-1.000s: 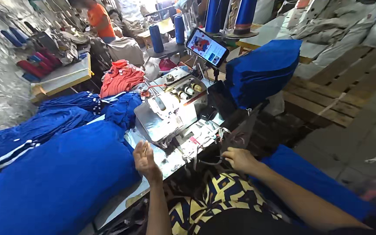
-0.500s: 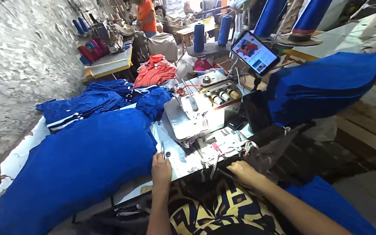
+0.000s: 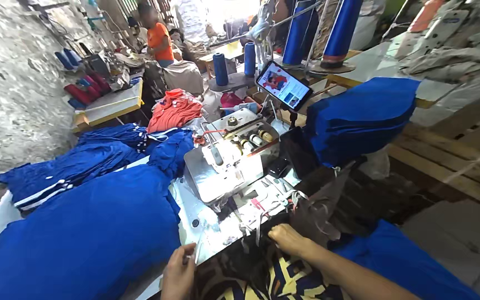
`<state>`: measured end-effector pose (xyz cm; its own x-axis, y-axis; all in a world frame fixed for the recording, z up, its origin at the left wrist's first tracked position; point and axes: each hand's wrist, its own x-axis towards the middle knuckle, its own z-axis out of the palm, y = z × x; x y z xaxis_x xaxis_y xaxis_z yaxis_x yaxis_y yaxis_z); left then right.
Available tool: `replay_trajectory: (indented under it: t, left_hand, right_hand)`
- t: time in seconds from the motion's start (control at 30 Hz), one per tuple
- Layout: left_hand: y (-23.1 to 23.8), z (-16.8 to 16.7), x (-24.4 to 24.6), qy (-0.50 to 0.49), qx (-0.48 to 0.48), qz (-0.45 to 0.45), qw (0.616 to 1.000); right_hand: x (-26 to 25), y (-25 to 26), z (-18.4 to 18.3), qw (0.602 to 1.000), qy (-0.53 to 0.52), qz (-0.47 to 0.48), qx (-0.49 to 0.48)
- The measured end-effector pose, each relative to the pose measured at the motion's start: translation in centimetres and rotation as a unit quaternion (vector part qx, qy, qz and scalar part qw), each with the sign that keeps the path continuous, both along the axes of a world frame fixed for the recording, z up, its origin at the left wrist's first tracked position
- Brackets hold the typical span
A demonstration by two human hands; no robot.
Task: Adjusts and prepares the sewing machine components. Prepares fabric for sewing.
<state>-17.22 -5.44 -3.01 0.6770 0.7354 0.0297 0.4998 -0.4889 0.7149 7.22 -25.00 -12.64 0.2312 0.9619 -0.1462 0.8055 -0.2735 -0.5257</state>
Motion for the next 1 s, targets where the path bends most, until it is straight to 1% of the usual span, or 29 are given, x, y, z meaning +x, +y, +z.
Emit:
replay_trajectory:
  t: [0.03,0.07,0.1,0.13,0.17,0.2,0.23,0.27,0.3,0.37,0.43,0.47,0.5,0.57,0.6,0.63,0.7,0.73,0.77,0.8,0.83,0.87,0.9,0.93,0.97,1.0]
  left_hand:
    - [-0.5,0.3,-0.6,-0.022,-0.046,-0.041,0.998]
    - [-1.2,0.4,-0.7,-0.053,-0.090,-0.084,0.991]
    - [-2.0,0.1,-0.4,-0.089,-0.137,-0.126,0.979]
    - [-3.0,-0.4,0.5,-0.123,-0.170,-0.164,0.964]
    - [-4.0,-1.2,1.6,-0.152,-0.188,-0.194,0.951]
    - [-5.1,-1.9,2.9,-0.174,-0.196,-0.210,0.942]
    - [-6.1,-2.5,4.1,-0.191,-0.200,-0.217,0.936]
    - [-7.0,-3.0,5.1,-0.200,-0.200,-0.223,0.933]
    - [-7.8,-3.3,6.0,-0.204,-0.195,-0.231,0.931]
    - [-8.6,-3.8,7.2,-0.204,-0.158,-0.245,0.935]
    - [-8.5,-4.9,7.5,-0.204,-0.081,-0.252,0.942]
    - [-8.0,-5.4,7.4,-0.209,-0.040,-0.243,0.947]
    - [-7.4,-5.7,7.2,-0.210,-0.021,-0.220,0.953]
    - [-6.3,-5.2,6.3,-0.203,-0.036,-0.153,0.966]
    - [-6.0,-4.8,5.8,-0.200,-0.046,-0.126,0.971]
    - [-5.7,-4.4,5.4,-0.202,-0.051,-0.112,0.972]
    - [-5.5,-4.0,4.4,-0.210,-0.039,-0.112,0.970]
    - [-5.5,-4.0,4.0,-0.211,-0.032,-0.117,0.970]
    - [-5.4,-4.1,3.5,-0.208,-0.028,-0.119,0.970]
    - [-5.4,-4.2,3.0,-0.202,-0.030,-0.118,0.972]
    - [-5.4,-4.3,2.5,-0.195,-0.036,-0.114,0.974]
    - [-5.4,-4.5,2.1,-0.188,-0.042,-0.109,0.975]
    - [-5.3,-4.6,1.8,-0.182,-0.046,-0.104,0.977]
    - [-5.2,-4.7,1.6,-0.176,-0.047,-0.101,0.978]
    - [-5.1,-4.7,1.3,-0.171,-0.047,-0.101,0.979]
    - [-5.0,-4.4,1.1,-0.168,-0.047,-0.102,0.979]
  right_hand:
    - [-0.2,-0.4,-1.0,0.988,0.015,-0.009,0.154]
    - [-0.7,-0.5,-0.9,0.962,0.083,-0.017,0.258]
    - [-1.5,-0.8,0.3,0.933,0.197,-0.023,0.302]
    - [-2.5,-1.3,1.9,0.896,0.333,-0.023,0.294]
    - [-3.3,-1.6,3.3,0.850,0.443,-0.026,0.282]
    - [-3.9,-1.8,4.2,0.804,0.521,-0.035,0.284]
    - [-4.5,-2.0,4.7,0.765,0.565,-0.057,0.305]
    - [-4.9,-2.1,5.0,0.736,0.585,-0.089,0.328]
    - [-5.1,-2.4,5.1,0.722,0.586,-0.117,0.348]
    - [-4.7,-2.9,4.8,0.736,0.528,-0.149,0.397]
    - [-4.0,-3.5,4.0,0.772,0.410,-0.179,0.451]
    - [-3.4,-3.6,3.0,0.796,0.318,-0.190,0.478]
    - [-2.6,-3.5,1.7,0.820,0.210,-0.191,0.497]
    - [-0.7,-3.3,-1.3,0.859,-0.016,-0.146,0.490]
    - [0.0,-2.9,-2.7,0.864,-0.111,-0.104,0.480]
    - [0.6,-2.4,-3.9,0.862,-0.184,-0.058,0.468]
    - [1.0,-1.6,-5.7,0.868,-0.251,0.001,0.429]
    - [1.1,-1.4,-6.2,0.881,-0.263,0.010,0.393]
    - [0.8,-1.5,-6.4,0.907,-0.258,0.009,0.333]
    - [0.4,-1.6,-6.0,0.944,-0.228,-0.004,0.238]
    - [-0.2,-1.5,-5.0,0.976,-0.183,-0.029,0.115]
    - [-0.7,-1.0,-3.2,0.990,-0.130,-0.055,-0.025]
    - [-1.0,0.0,-1.5,0.983,-0.089,-0.074,-0.145]
    - [-1.4,0.9,-0.2,0.970,-0.069,-0.083,-0.220]
    - [-1.8,1.6,0.6,0.960,-0.066,-0.080,-0.261]
    - [-2.1,2.1,0.8,0.954,-0.069,-0.070,-0.282]
